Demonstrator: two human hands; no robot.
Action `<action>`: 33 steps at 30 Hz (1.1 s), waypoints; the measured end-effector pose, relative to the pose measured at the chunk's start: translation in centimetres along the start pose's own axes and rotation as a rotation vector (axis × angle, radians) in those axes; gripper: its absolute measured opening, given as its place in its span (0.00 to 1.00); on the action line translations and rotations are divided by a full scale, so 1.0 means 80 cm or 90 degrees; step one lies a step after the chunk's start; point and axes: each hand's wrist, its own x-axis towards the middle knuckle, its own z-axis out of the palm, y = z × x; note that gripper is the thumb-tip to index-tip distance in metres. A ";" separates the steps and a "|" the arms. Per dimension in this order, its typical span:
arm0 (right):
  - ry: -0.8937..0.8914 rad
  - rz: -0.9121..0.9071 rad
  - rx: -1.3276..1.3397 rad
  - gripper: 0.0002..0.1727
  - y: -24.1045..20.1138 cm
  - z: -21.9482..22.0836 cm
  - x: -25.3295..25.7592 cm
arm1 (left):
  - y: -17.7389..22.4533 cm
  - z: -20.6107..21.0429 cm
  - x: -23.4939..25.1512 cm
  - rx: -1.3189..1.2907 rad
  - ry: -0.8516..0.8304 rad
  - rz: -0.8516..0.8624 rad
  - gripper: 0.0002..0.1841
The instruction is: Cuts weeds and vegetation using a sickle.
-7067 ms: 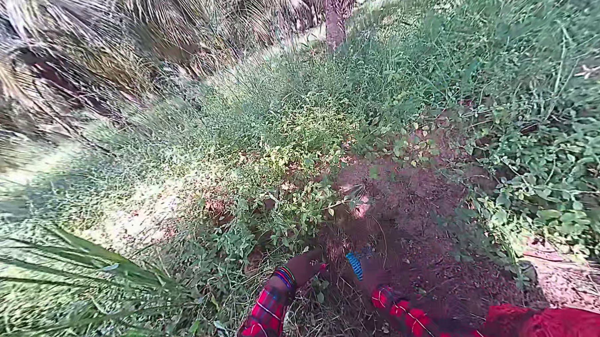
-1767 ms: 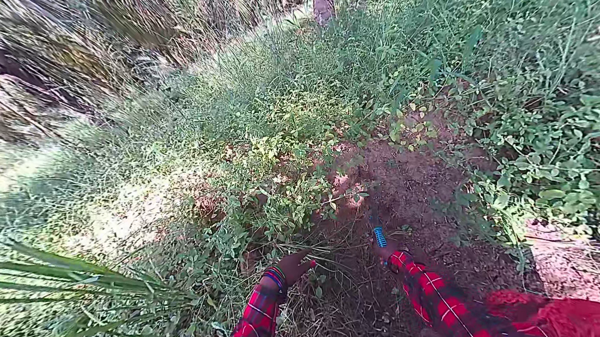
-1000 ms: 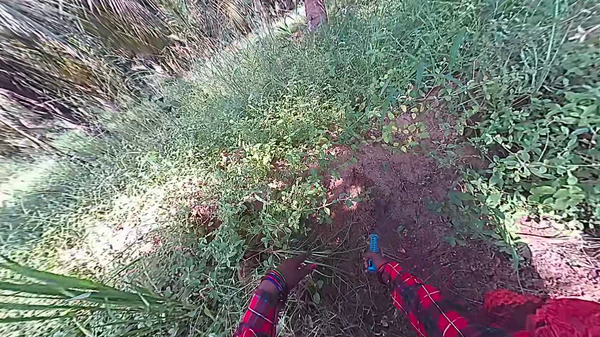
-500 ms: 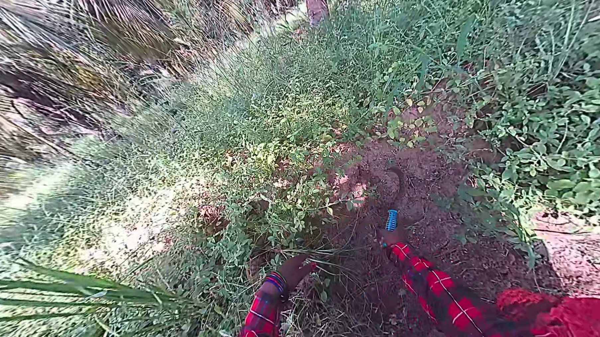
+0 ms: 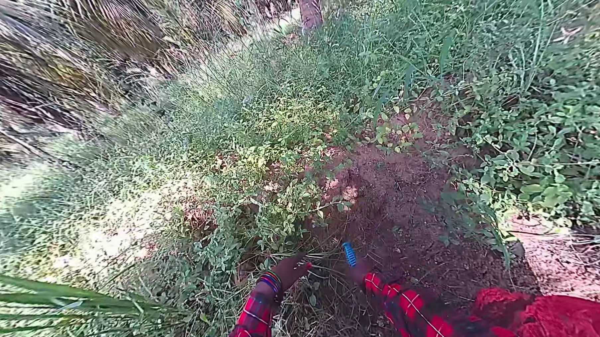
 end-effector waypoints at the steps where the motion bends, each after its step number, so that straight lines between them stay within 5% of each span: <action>1: -0.052 -0.052 -0.050 0.41 -0.011 0.013 -0.010 | 0.004 0.000 -0.001 0.000 0.002 0.001 0.33; 4: -0.128 -0.173 -0.130 0.41 -0.039 0.046 -0.026 | 0.007 0.001 -0.002 -0.002 0.027 0.029 0.30; 8: -0.055 -0.097 0.037 0.43 -0.041 0.024 -0.013 | -0.013 0.007 -0.011 -0.030 0.056 0.013 0.28; 18: 0.432 -0.068 0.557 0.47 0.001 -0.111 0.055 | -0.001 0.003 -0.014 -0.050 0.022 0.034 0.31; 22: 0.300 0.011 0.529 0.38 0.036 -0.105 0.078 | -0.009 0.004 -0.016 -0.035 0.002 0.015 0.32; 25: 0.089 0.066 0.483 0.19 0.057 -0.052 0.073 | -0.007 0.002 -0.015 -0.016 0.006 0.005 0.32; 27: 0.066 0.094 0.564 0.15 0.043 -0.004 0.052 | 0.001 -0.006 -0.014 -0.004 0.004 0.002 0.33; 30: 0.113 0.119 0.574 0.21 0.029 0.060 0.026 | 0.008 -0.001 -0.012 -0.019 0.000 0.016 0.32; 33: 0.187 0.064 0.542 0.34 0.017 0.059 0.029 | 0.000 0.003 -0.018 -0.033 0.011 0.030 0.32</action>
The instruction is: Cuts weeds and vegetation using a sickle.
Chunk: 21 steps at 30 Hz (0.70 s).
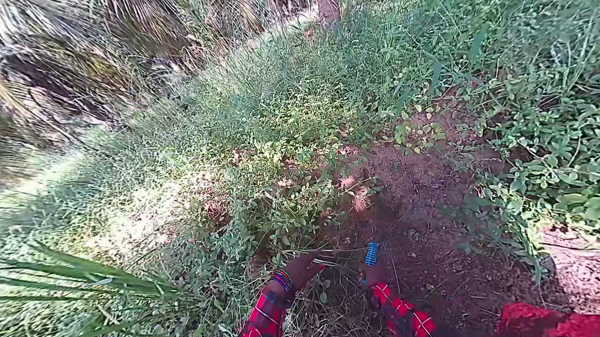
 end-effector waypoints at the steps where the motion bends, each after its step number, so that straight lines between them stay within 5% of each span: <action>1: 0.021 -0.031 -0.010 0.37 -0.013 -0.009 0.008 | -0.008 0.002 -0.003 0.004 -0.003 -0.003 0.32; 5: 0.164 -0.136 0.062 0.39 -0.087 -0.055 0.051 | -0.031 -0.001 -0.006 -0.007 -0.008 -0.036 0.32; 9: 0.091 -0.082 -0.003 0.35 -0.118 -0.099 0.083 | -0.018 -0.007 0.001 -0.026 0.020 -0.018 0.31; 13: -0.057 0.058 -0.124 0.21 -0.060 -0.086 0.068 | -0.010 -0.005 0.006 -0.024 0.002 -0.009 0.32; 17: -0.016 0.051 -0.213 0.39 0.023 -0.037 0.005 | -0.013 -0.002 0.010 -0.010 -0.006 -0.018 0.32; 21: 0.021 -0.006 -0.174 0.39 0.014 -0.019 0.004 | -0.017 0.001 0.007 -0.003 -0.005 -0.032 0.32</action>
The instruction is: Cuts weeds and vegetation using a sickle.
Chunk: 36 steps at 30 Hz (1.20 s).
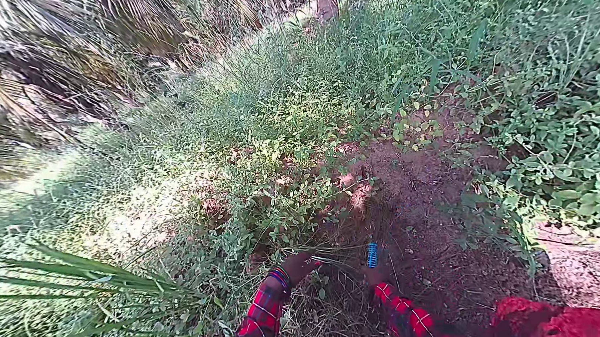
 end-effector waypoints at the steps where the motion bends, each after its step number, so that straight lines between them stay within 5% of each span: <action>1: 0.027 -0.014 0.043 0.39 -0.015 -0.009 0.007 | 0.002 0.001 -0.003 0.003 -0.006 -0.006 0.32; 6: 0.159 -0.069 0.196 0.39 -0.098 -0.084 0.054 | 0.007 -0.004 -0.003 -0.002 -0.012 -0.010 0.32; 11: -0.066 0.036 0.132 0.21 -0.072 -0.100 0.074 | 0.021 -0.006 -0.002 0.028 -0.013 0.006 0.32; 17: -0.072 0.056 0.097 0.34 0.009 -0.016 0.018 | 0.011 -0.002 0.007 0.038 -0.011 0.006 0.32; 23: -0.067 0.030 0.017 0.39 0.002 -0.014 0.005 | 0.011 -0.002 0.007 0.021 -0.021 0.005 0.32; 29: -0.152 -0.138 -0.190 0.45 -0.033 0.010 -0.023 | 0.014 -0.003 0.005 0.005 -0.008 0.009 0.32; 34: -0.064 -0.066 -0.076 0.37 -0.086 -0.001 0.019 | 0.004 -0.003 -0.002 0.011 -0.009 0.006 0.32; 36: -0.070 -0.030 -0.071 0.42 -0.089 -0.024 0.038 | 0.004 -0.004 0.001 0.020 -0.009 -0.005 0.33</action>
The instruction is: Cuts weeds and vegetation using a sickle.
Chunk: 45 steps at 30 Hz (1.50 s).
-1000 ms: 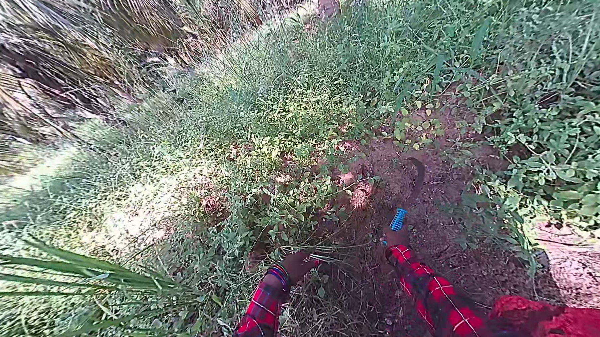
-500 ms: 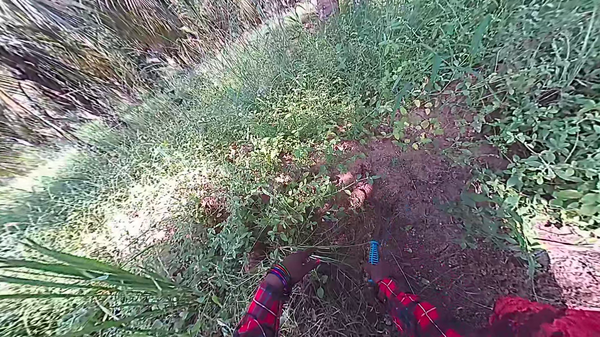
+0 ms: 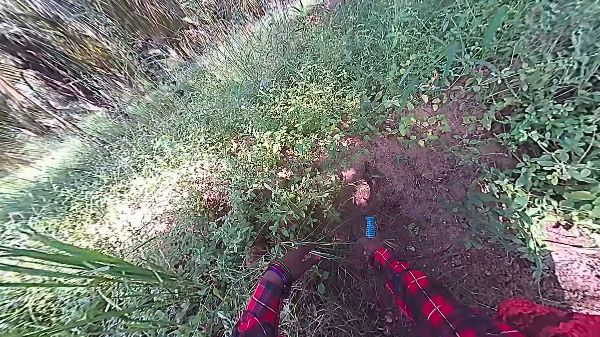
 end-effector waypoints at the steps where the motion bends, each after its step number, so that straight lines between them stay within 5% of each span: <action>1: -0.014 0.006 -0.043 0.42 0.009 -0.016 0.004 | 0.002 0.001 0.002 0.006 0.001 -0.002 0.33; 5: -0.017 0.043 -0.176 0.41 0.082 -0.051 -0.005 | 0.009 0.002 0.007 0.010 -0.003 -0.002 0.32; 10: -0.021 0.101 -0.098 0.37 0.155 -0.001 -0.014 | 0.013 0.001 0.005 0.030 -0.013 -0.014 0.32; 16: -0.029 0.055 -0.150 0.37 0.082 0.002 -0.068 | 0.000 0.009 0.023 0.078 -0.038 -0.031 0.32; 19: -0.075 0.049 -0.244 0.37 0.015 0.005 -0.124 | -0.001 0.006 0.029 0.120 0.008 -0.132 0.28; 26: -0.396 -0.162 -0.636 0.35 -0.017 0.020 -0.233 | -0.004 0.018 0.015 -0.038 0.397 -0.243 0.30; 29: -0.360 -0.145 -0.532 0.31 -0.016 0.008 -0.241 | -0.007 0.017 0.000 -0.106 0.497 -0.241 0.29; 35: -0.205 -0.112 -0.275 0.30 -0.068 -0.100 -0.262 | -0.014 0.023 -0.021 -0.139 0.560 -0.151 0.30; 40: -0.081 -0.219 -0.093 0.23 -0.105 -0.198 -0.311 | 0.015 0.046 -0.002 -0.049 0.442 -0.013 0.22; 45: -0.037 -0.371 0.091 0.22 -0.091 -0.247 -0.304 | 0.067 0.109 0.041 0.324 0.046 0.094 0.20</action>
